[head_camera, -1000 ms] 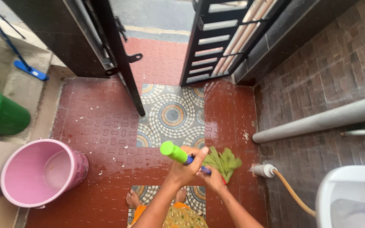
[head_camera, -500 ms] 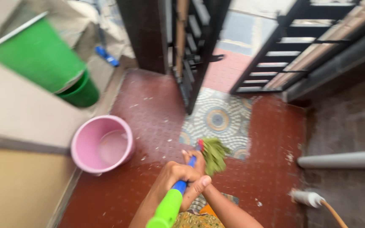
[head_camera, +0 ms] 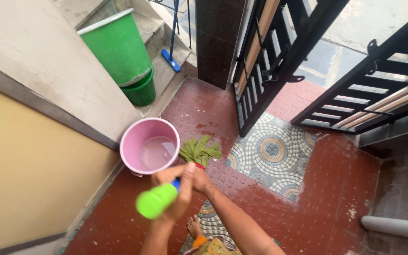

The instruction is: The person mops a tiled floor area using a mop and a bucket of water. They dip the mop into the bucket, wring it out, and mop the floor near a sink and doorway.

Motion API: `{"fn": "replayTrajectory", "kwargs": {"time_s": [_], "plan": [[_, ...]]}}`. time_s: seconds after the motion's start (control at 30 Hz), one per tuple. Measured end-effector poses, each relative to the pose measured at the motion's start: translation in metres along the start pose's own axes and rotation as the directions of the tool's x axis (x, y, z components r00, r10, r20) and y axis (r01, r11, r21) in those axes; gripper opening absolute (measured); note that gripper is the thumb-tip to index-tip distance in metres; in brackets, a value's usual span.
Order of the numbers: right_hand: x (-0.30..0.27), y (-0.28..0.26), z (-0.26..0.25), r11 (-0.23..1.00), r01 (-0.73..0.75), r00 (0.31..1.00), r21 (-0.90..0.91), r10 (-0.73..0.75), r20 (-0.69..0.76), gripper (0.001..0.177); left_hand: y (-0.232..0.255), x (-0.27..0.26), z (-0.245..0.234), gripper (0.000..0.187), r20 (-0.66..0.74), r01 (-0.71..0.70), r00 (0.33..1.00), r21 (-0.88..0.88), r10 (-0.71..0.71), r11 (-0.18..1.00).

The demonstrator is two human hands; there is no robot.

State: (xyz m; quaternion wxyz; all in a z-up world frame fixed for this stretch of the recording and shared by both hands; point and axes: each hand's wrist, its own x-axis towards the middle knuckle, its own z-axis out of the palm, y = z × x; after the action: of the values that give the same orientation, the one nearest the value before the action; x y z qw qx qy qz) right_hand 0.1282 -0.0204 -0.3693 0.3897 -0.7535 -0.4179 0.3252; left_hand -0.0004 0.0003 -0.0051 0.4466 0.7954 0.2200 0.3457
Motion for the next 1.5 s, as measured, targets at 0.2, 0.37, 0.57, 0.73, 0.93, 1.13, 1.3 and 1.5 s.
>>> {"fn": "replayTrajectory", "kwargs": {"time_s": [0.2,0.37,0.57,0.73,0.93,1.13,1.3,1.5], "plan": [[-0.102,-0.022,-0.085,0.943,-0.244,0.964,-0.225,0.261,0.046,0.028,-0.001,-0.022,0.043,0.057,0.080,0.228,0.974,-0.302,-0.213,0.926],[-0.210,0.057,-0.142,0.840,-0.466,0.883,-0.277,0.461,-0.089,0.038,0.024,-0.065,0.146,0.041,0.177,0.340,0.940,-0.383,-0.292,0.859],[-0.317,0.161,-0.168,0.729,-0.675,0.708,-0.115,0.596,-0.379,0.036,0.059,-0.110,0.237,0.047,0.348,0.316,0.918,-0.345,-0.193,0.884],[-0.354,0.177,-0.134,0.686,-0.728,0.634,0.008,0.678,-0.372,0.032,0.049,-0.139,0.219,0.051,0.520,0.439,0.833,-0.409,-0.191,0.800],[-0.296,0.121,-0.045,0.897,-0.440,0.704,-0.051,0.308,-0.640,0.025,0.032,-0.131,0.082,0.040,0.508,0.364,0.853,-0.413,-0.120,0.835],[-0.206,0.012,0.058,0.970,-0.224,0.885,0.096,0.243,-0.397,0.036,0.038,-0.168,-0.057,0.040,0.230,0.211,0.962,-0.270,-0.150,0.939],[-0.160,-0.088,0.157,0.974,0.095,0.994,0.207,-0.081,-0.073,0.034,0.044,-0.198,-0.128,0.034,-0.091,0.305,0.945,-0.109,-0.315,0.946],[-0.157,-0.160,0.196,0.981,0.176,0.894,0.077,-0.192,0.405,0.028,0.044,-0.213,-0.183,0.034,-0.355,0.459,0.847,0.108,-0.397,0.882]]}}
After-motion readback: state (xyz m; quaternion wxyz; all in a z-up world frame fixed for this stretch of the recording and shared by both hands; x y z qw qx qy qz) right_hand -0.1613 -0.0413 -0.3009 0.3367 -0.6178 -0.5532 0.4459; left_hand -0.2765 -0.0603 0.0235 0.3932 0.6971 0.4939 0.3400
